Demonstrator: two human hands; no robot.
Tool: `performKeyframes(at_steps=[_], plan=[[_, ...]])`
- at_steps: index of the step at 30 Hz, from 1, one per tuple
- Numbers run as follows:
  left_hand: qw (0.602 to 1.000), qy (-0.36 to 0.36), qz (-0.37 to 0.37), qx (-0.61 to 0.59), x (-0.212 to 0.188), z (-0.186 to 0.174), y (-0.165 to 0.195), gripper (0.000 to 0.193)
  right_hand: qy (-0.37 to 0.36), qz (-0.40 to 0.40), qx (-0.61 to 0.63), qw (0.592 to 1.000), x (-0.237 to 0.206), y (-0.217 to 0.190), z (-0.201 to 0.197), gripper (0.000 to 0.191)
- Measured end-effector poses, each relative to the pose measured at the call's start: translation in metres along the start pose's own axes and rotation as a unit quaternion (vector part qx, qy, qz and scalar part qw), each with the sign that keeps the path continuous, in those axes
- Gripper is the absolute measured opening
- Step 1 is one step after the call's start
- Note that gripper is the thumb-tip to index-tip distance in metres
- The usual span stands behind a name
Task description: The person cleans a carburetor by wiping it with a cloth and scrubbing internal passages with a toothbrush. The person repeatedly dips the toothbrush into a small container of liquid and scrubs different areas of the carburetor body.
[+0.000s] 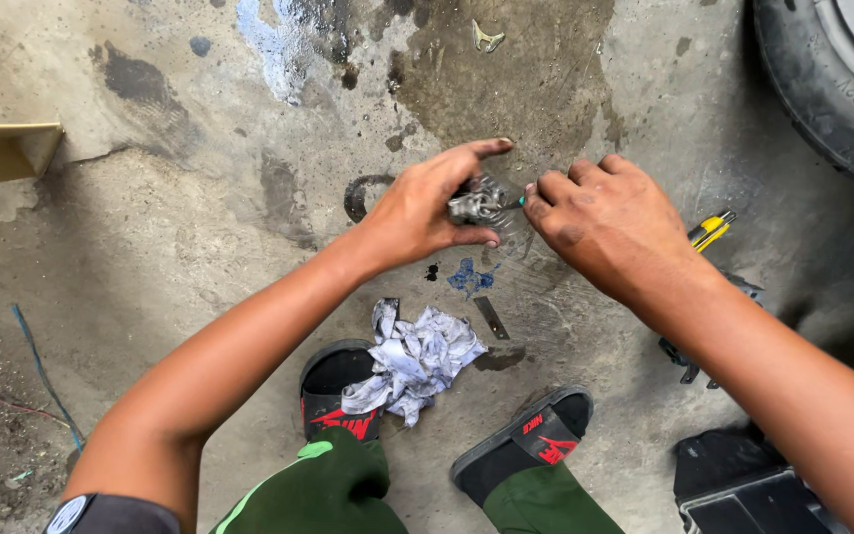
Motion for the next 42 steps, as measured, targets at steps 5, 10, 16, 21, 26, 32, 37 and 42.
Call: performKeyframes(at_steps=[5,10,16,21,26,32,37,42], plan=[[0.993,-0.075,0.062,0.062,0.002,0.019,0.003,0.055,0.038,0.045,0.069,0.996,-0.017,0.0,0.013,0.03],[0.988,-0.08,0.091,0.099,0.005,0.022,0.01,0.055,0.028,0.135,0.09,0.986,-0.04,-0.002,0.026,0.039],[0.988,-0.068,0.097,0.096,0.007,0.023,0.012,0.048,0.027,0.23,0.229,0.945,-0.049,-0.018,0.045,0.039],[0.991,-0.05,0.093,0.082,0.004,0.019,0.018,0.048,0.024,0.3,0.24,0.923,-0.048,-0.007,0.042,0.022],[0.999,-0.028,0.035,0.027,0.003,0.01,0.01,0.051,0.07,0.32,0.284,0.901,-0.069,0.001,0.018,0.015],[1.0,0.008,-0.005,-0.027,-0.008,-0.004,0.004,0.063,0.125,0.355,0.333,0.864,-0.088,-0.004,0.02,0.021],[0.999,0.019,-0.038,-0.031,-0.012,-0.01,0.001,0.068,0.127,0.396,0.404,0.815,-0.093,-0.014,0.037,0.024],[0.997,0.062,0.016,-0.04,-0.019,-0.023,0.008,0.067,0.152,0.386,0.427,0.803,-0.096,-0.023,0.041,0.025]])
Point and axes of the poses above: each hand's wrist, its own x-axis towards the middle knuckle, its own z-axis out of the palm, y = z × x, the point moved 7 cm from there along x, towards the middle knuckle, and after that the axes turned 6 degrees about x, right-handed, at the moved point
